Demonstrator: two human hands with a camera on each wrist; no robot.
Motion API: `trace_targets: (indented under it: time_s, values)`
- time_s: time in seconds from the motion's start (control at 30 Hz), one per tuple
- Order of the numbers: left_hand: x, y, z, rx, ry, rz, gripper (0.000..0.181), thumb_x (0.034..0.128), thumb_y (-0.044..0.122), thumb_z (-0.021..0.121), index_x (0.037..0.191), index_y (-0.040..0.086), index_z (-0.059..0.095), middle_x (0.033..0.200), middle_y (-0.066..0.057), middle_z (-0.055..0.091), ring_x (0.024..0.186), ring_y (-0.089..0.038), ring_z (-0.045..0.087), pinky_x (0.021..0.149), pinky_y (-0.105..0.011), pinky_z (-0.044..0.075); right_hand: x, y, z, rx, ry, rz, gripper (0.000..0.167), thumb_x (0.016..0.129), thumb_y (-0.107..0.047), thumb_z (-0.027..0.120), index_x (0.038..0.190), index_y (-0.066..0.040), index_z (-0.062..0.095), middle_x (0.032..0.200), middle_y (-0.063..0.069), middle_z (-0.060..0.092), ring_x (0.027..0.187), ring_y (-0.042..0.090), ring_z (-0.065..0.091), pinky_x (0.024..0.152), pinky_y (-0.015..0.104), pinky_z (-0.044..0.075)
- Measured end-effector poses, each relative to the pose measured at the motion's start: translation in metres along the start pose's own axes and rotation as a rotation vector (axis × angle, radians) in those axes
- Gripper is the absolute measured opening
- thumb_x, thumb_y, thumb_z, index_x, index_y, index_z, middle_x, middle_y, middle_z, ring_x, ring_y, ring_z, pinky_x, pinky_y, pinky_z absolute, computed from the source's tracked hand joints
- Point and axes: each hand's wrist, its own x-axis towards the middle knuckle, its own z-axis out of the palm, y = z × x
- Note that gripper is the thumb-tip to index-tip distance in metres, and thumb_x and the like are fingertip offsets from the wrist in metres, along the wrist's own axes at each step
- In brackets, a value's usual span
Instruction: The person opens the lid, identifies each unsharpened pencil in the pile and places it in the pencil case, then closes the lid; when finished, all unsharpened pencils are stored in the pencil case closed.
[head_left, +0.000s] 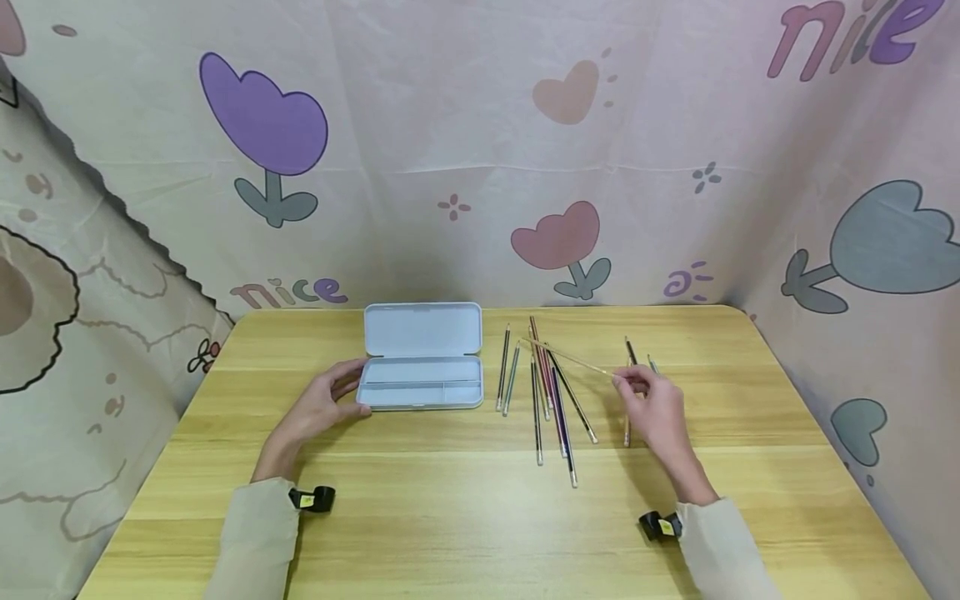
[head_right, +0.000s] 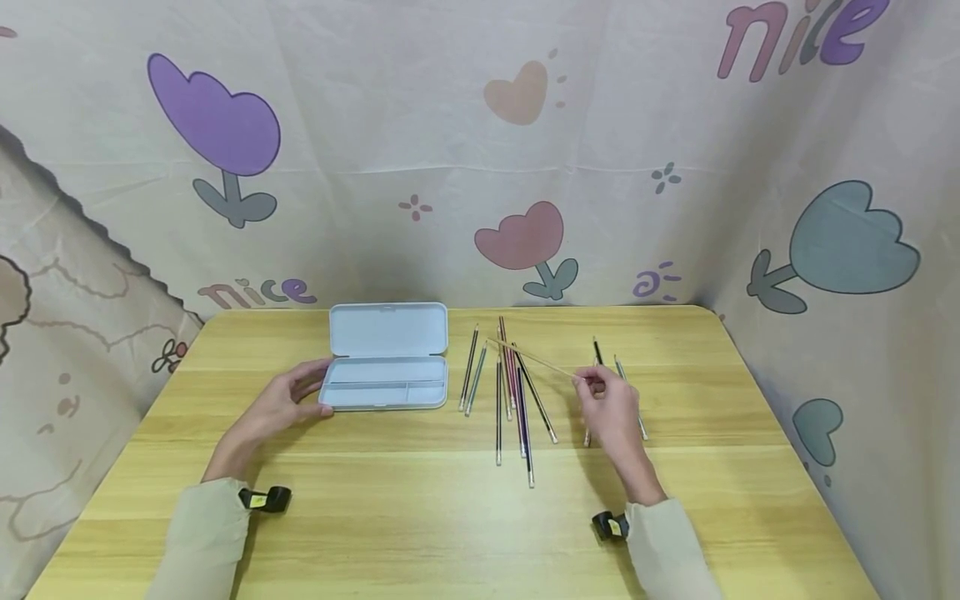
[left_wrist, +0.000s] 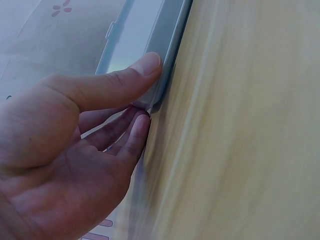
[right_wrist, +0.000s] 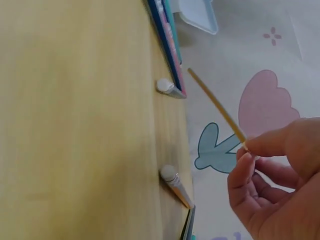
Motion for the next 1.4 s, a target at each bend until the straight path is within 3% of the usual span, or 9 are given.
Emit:
trace_targets:
  time_s: [0.13,0.23,0.4,0.5,0.83,1.03,1.4]
  values:
    - [0.000,0.000,-0.001,0.007,0.003,0.003,0.081,0.0867,-0.004,0.078,0.155,-0.005,0.035,0.155,-0.029,0.039,0.141,-0.050,0.039,0.117,-0.051,0.037,0.002,-0.002,0.000,0.102,0.028,0.004,0.014,0.098,-0.011,0.070,0.105,0.001,0.074,0.096,0.016,0.074,0.082,0.027,0.071,0.055,0.018,0.057]
    - [0.000,0.000,-0.002,0.007,0.005,0.001,0.081,0.0867,-0.005,0.078,0.155,-0.005,0.035,0.155,-0.029,0.038,0.141,-0.050,0.039,0.117,-0.051,0.038,0.003,-0.005,0.000,0.220,0.025,0.023,0.015,0.097,-0.011,0.072,0.105,0.002,0.074,0.095,0.018,0.074,0.080,0.028,0.073,0.059,0.023,0.062]
    - [0.000,0.000,-0.003,0.011,0.005,0.002,0.081,0.0869,-0.005,0.077,0.156,-0.004,0.035,0.157,-0.028,0.036,0.141,-0.050,0.039,0.116,-0.050,0.039,0.003,-0.011,0.001,0.446,-0.047,0.054,0.020,0.096,-0.008,0.072,0.111,0.007,0.072,0.101,0.024,0.073,0.084,0.021,0.074,0.071,0.031,0.065]
    - [0.001,0.000,-0.003,0.014,0.003,0.003,0.081,0.0869,-0.005,0.077,0.156,-0.004,0.035,0.157,-0.028,0.036,0.141,-0.050,0.039,0.116,-0.049,0.039,0.002,-0.013,0.003,0.528,-0.095,0.080,0.024,0.096,-0.007,0.072,0.114,0.008,0.070,0.105,0.024,0.073,0.087,0.017,0.074,0.077,0.033,0.065]
    - [0.003,0.004,0.005,-0.010,-0.001,0.024,0.082,0.0854,-0.007,0.077,0.155,-0.006,0.035,0.156,-0.030,0.036,0.141,-0.051,0.039,0.115,-0.049,0.040,0.000,-0.020,0.015,0.575,-0.133,0.109,0.022,0.094,-0.002,0.072,0.113,0.009,0.070,0.102,0.026,0.073,0.088,0.026,0.076,0.079,0.040,0.065]
    - [0.002,0.001,0.005,-0.006,0.018,0.002,0.082,0.0851,-0.008,0.077,0.155,-0.005,0.035,0.155,-0.030,0.038,0.141,-0.051,0.039,0.116,-0.049,0.039,0.004,-0.031,0.036,0.554,-0.173,0.092,0.021,0.095,-0.003,0.072,0.111,0.009,0.070,0.100,0.026,0.073,0.085,0.031,0.074,0.074,0.037,0.066]
    - [0.001,0.000,0.001,-0.009,0.004,-0.005,0.083,0.0858,-0.007,0.077,0.156,-0.005,0.033,0.155,-0.030,0.038,0.142,-0.050,0.038,0.116,-0.045,0.040,0.016,-0.057,0.070,0.560,-0.151,0.101,0.014,0.094,-0.004,0.073,0.107,0.002,0.075,0.102,0.020,0.074,0.087,0.045,0.067,0.070,0.037,0.065]
